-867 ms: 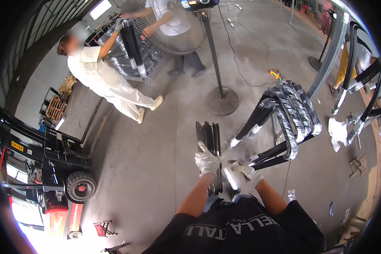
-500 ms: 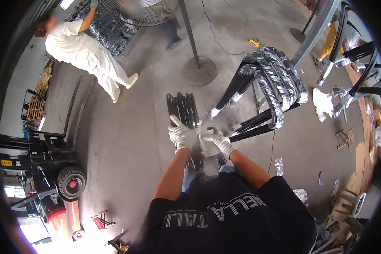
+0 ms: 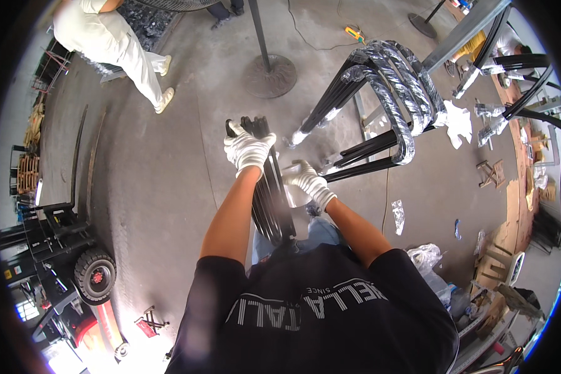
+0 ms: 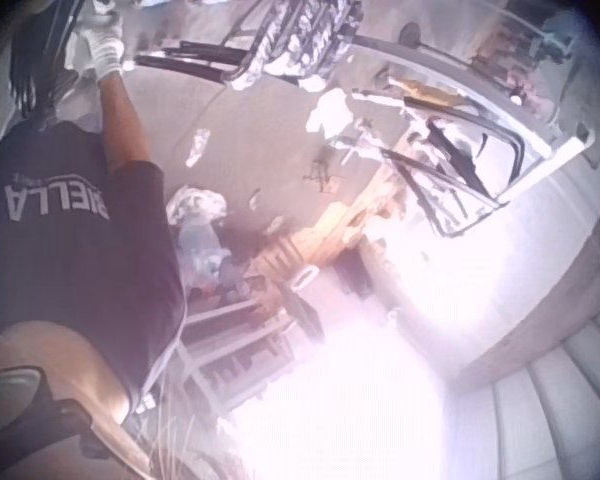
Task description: The person wraps bundles of metal chair components with plastic film by hand, then takes individual U-shaped chair frames from a rack and wraps sections of the frames with the film.
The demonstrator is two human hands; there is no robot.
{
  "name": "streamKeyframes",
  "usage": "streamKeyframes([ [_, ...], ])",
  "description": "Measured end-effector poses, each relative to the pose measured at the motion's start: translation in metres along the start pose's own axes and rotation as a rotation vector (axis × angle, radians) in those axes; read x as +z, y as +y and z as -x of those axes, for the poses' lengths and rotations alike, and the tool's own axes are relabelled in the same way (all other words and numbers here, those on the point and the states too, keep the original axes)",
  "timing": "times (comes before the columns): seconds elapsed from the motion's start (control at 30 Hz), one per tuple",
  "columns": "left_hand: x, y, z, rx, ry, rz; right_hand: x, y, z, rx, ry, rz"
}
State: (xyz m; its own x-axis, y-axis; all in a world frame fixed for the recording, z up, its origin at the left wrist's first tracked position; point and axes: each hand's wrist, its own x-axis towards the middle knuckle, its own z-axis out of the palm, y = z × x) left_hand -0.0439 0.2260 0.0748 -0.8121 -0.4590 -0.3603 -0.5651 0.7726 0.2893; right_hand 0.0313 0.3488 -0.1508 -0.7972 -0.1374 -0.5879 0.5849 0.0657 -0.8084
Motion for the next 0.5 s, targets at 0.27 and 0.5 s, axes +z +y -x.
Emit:
streamKeyframes([
  [0.27, 0.053, -0.126, -0.06, -0.244, -0.632, 1.317, 0.015, -0.012, 0.061, -0.189, -0.02, -1.246],
  [0.5, 0.182, -0.209, -0.063, 0.363, -0.878, 1.436, 0.011, 0.007, 0.048, -0.173, -0.03, -0.954],
])
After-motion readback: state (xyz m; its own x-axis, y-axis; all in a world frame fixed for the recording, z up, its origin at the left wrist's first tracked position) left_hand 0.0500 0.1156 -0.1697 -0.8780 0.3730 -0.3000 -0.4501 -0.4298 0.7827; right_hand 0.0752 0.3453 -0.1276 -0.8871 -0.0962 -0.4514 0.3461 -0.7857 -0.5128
